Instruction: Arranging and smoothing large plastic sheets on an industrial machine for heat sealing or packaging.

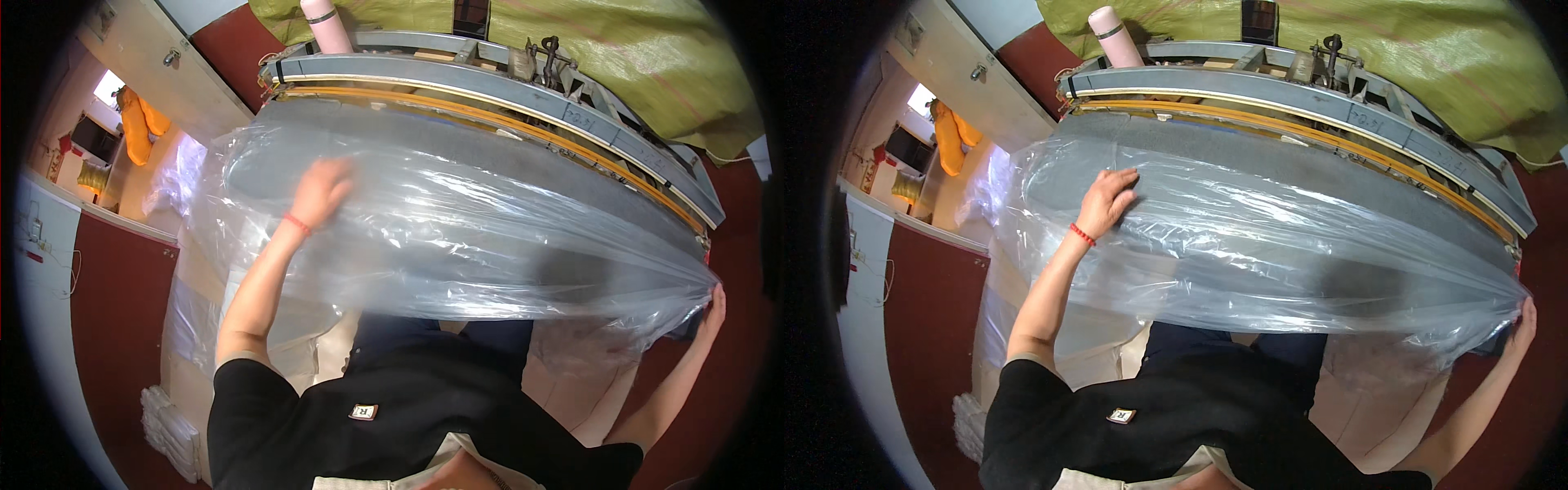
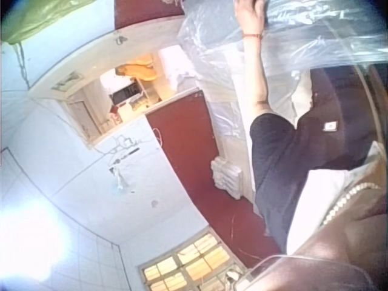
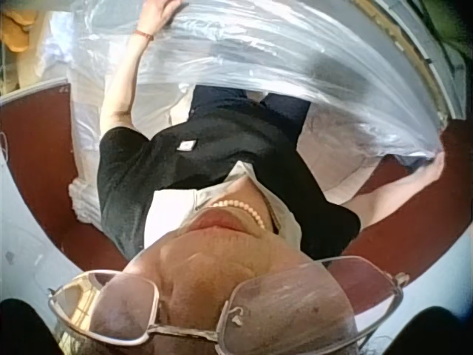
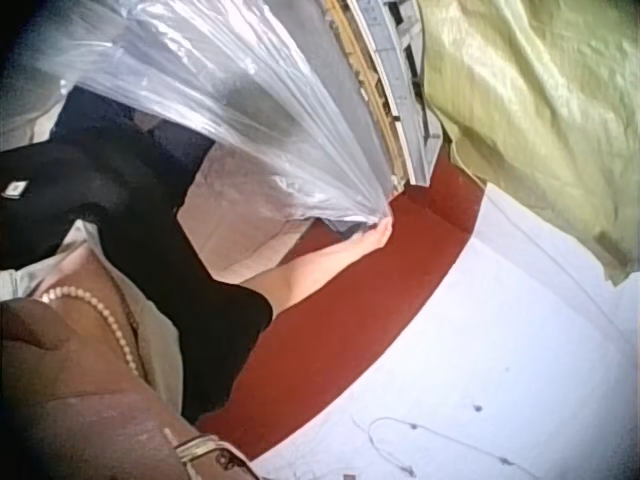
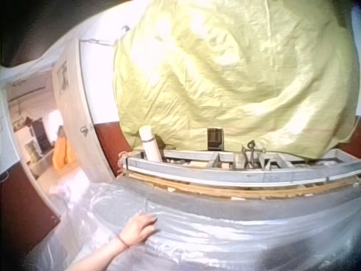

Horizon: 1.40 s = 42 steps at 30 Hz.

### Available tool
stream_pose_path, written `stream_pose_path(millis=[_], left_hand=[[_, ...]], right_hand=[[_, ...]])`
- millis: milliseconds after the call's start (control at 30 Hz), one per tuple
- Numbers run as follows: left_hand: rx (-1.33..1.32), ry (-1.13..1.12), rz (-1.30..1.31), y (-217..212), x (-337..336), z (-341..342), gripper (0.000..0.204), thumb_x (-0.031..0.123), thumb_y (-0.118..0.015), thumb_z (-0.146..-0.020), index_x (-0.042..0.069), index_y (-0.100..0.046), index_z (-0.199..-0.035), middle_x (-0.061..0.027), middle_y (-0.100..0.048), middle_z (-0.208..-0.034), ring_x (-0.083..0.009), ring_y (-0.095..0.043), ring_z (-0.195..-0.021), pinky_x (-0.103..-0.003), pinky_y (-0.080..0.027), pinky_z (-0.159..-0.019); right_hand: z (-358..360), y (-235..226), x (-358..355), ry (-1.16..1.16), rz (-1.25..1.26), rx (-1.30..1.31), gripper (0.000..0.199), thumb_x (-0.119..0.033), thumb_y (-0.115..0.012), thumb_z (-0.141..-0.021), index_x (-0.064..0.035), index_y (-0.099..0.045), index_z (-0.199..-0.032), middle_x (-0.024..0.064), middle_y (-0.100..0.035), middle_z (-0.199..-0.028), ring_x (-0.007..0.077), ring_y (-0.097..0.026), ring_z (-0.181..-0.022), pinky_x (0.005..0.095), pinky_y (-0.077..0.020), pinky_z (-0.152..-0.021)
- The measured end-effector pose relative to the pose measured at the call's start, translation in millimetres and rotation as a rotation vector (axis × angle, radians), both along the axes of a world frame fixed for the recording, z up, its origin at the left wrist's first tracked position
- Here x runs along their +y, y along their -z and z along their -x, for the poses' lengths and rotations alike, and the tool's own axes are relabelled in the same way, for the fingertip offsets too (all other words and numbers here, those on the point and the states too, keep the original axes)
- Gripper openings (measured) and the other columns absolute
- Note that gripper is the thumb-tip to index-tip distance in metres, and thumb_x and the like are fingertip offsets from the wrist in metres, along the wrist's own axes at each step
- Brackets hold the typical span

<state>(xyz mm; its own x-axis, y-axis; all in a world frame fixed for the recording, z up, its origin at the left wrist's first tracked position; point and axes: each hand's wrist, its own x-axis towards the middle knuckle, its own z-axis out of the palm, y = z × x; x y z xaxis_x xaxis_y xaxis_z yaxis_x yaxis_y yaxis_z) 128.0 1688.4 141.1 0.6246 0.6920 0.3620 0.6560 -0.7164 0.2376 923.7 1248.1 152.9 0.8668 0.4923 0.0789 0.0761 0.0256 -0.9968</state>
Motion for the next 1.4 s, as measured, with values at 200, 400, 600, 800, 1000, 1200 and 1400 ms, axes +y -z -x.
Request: stream_pose_path(millis=[200,400,600,800,1000,1200,1400], left_hand=[[-0.184,-0.255,-0.019,4.6,37.7,-30.7,0.026,0.017,-0.058,-0.078,0.008,-0.058,-0.102,-0.0132,-0.061,-0.085,-0.0275,-0.059,-0.076,-0.033,-0.046,-0.067],[-0.148,-0.213,0.151,-2.0,47.7,-34.8,0.010,0.013,-0.060,-0.072,0.005,-0.060,-0.079,-0.0112,-0.059,-0.079,-0.0293,-0.055,-0.077,-0.036,-0.044,-0.068],[-0.617,-0.203,-0.025,-72.4,80.2,-48.5,0.021,0.023,-0.048,-0.085,0.004,-0.056,-0.081,-0.0054,-0.055,-0.075,-0.0169,-0.052,-0.071,-0.029,-0.042,-0.069],[-0.994,-0.317,-0.013,-76.0,113.5,-81.8,0.019,0.015,-0.043,-0.085,0.006,-0.042,-0.068,0.0037,-0.038,-0.060,-0.0055,-0.033,-0.054,-0.022,-0.029,-0.049],[-0.934,-0.427,0.144,41.9,201.3,-27.7,0.018,0.018,-0.051,-0.084,0.008,-0.046,-0.069,0.0024,-0.044,-0.060,-0.0054,-0.038,-0.053,-0.019,-0.033,-0.049],[-1.087,-0.307,0.370,50.4,211.4,-40.5,0.020,0.017,-0.054,-0.083,0.012,-0.044,-0.067,0.0049,-0.042,-0.056,-0.0032,-0.034,-0.046,-0.018,-0.025,-0.041],[-1.098,-0.404,0.339,39.7,197.4,-45.7,0.022,0.017,-0.053,-0.084,0.012,-0.043,-0.065,0.0050,-0.041,-0.054,-0.0038,-0.035,-0.044,-0.018,-0.028,-0.038]], right_hand=[[28.4,-55.0,-52.1,0.112,-0.041,-0.075,0.033,-0.028,-0.056,-0.084,-0.0105,-0.051,-0.112,-0.0022,-0.051,-0.109,0.0092,-0.044,-0.101,0.0269,-0.0313,-0.085],[6.3,-47.1,-80.3,0.074,0.012,-0.071,0.035,-0.026,-0.056,-0.084,-0.0100,-0.051,-0.115,-0.0005,-0.052,-0.110,0.0104,-0.045,-0.104,0.0259,-0.0325,-0.085],[-48.6,-48.6,-5.2,0.090,-0.166,0.074,0.032,-0.017,-0.054,-0.085,0.0033,-0.053,-0.110,0.0101,-0.055,-0.107,0.0195,-0.053,-0.097,0.0304,-0.0425,-0.086],[16.7,-41.8,129.5,0.959,0.514,-1.110,0.031,-0.028,-0.042,-0.083,-0.0016,-0.059,-0.085,0.0172,-0.060,-0.085,0.0324,-0.057,-0.083,0.0397,-0.0438,-0.070],[56.6,51.8,214.8,0.579,0.138,-0.660,0.019,-0.019,-0.052,-0.084,-0.0002,-0.057,-0.084,0.0109,-0.059,-0.073,0.0187,-0.053,-0.064,0.0311,-0.0427,-0.064],[46.9,55.4,220.1,0.607,0.034,-0.486,0.019,-0.017,-0.058,-0.080,0.0009,-0.054,-0.083,0.0089,-0.058,-0.066,0.0145,-0.053,-0.057,0.0280,-0.0436,-0.057],[45.3,49.1,221.1,0.762,0.176,-0.518,0.018,-0.016,-0.051,-0.081,-0.0001,-0.047,-0.089,0.0181,-0.059,-0.076,0.0311,-0.058,-0.071,0.0373,-0.0443,-0.067]])
